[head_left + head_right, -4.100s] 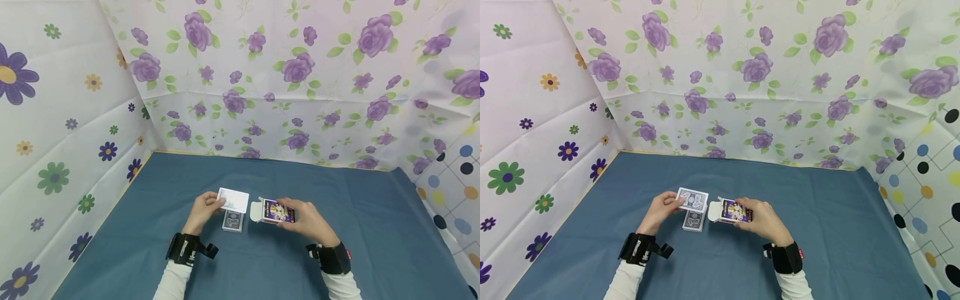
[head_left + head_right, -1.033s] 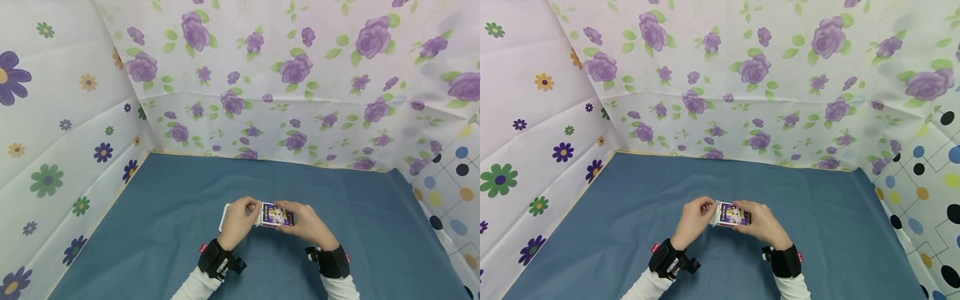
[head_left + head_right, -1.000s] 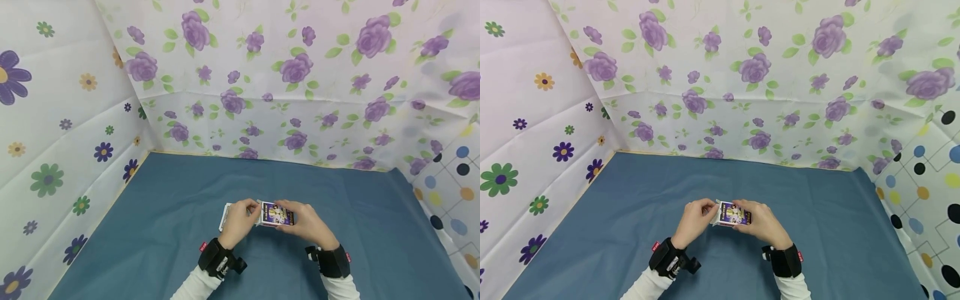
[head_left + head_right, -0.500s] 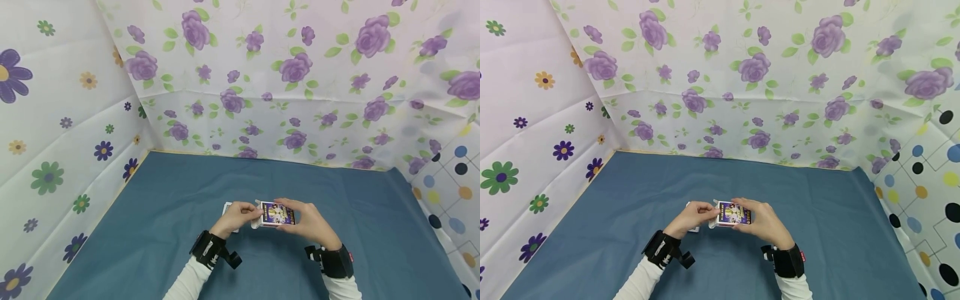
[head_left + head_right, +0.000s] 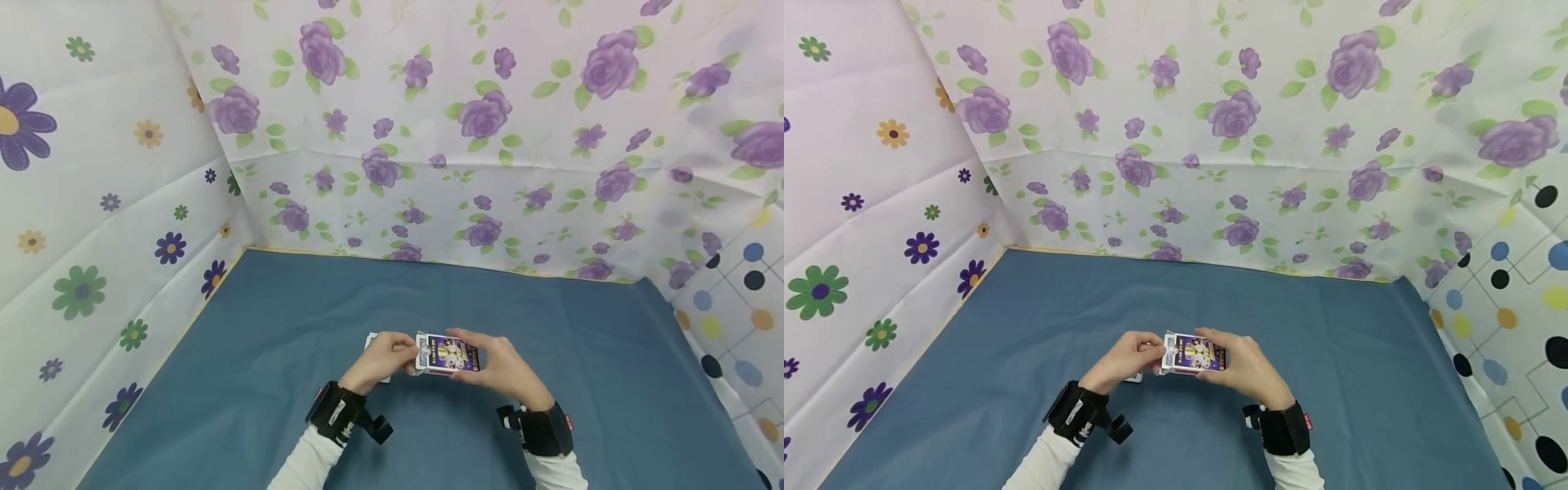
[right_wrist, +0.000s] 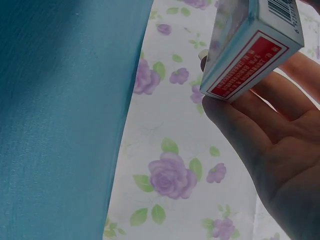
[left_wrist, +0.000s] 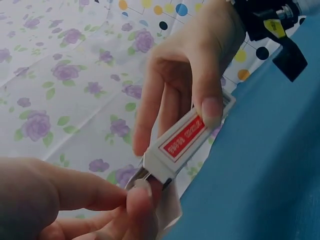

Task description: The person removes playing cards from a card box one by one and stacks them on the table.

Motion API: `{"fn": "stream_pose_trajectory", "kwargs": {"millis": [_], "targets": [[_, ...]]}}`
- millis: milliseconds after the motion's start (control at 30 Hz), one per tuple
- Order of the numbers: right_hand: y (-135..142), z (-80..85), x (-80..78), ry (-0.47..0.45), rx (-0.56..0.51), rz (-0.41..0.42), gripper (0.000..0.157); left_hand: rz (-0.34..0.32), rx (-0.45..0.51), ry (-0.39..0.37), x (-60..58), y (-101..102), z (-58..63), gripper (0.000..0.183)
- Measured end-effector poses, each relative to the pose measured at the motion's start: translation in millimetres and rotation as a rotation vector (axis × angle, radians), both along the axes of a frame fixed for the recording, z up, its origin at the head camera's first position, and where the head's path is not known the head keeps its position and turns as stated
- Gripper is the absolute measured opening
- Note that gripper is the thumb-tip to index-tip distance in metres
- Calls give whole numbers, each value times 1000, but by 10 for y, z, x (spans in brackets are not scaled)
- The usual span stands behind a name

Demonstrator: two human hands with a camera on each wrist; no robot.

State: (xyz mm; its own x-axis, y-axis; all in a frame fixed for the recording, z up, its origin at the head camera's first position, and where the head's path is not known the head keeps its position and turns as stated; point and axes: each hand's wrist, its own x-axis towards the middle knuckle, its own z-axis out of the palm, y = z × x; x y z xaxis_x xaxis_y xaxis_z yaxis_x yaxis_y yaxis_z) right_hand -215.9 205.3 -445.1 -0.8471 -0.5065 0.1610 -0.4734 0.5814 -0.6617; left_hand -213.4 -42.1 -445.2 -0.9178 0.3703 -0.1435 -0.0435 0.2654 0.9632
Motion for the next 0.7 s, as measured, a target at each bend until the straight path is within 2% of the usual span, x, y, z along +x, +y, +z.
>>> {"fn": "stream_pose_trajectory", "kwargs": {"millis": [233,367,533,700], "targets": [[-1,-28,3,-25,0,-25,72,79,94,-32,38,73,4,24],[-17,-5,12,-8,-3,-32,73,127,107,-16,70,75,11,27],[-24,45,-20,34,6,-50,72,177,88,-8,87,-38,77,28],[-10,60,-15,24,5,-78,70,236,91,-24,48,-182,90,29]]}}
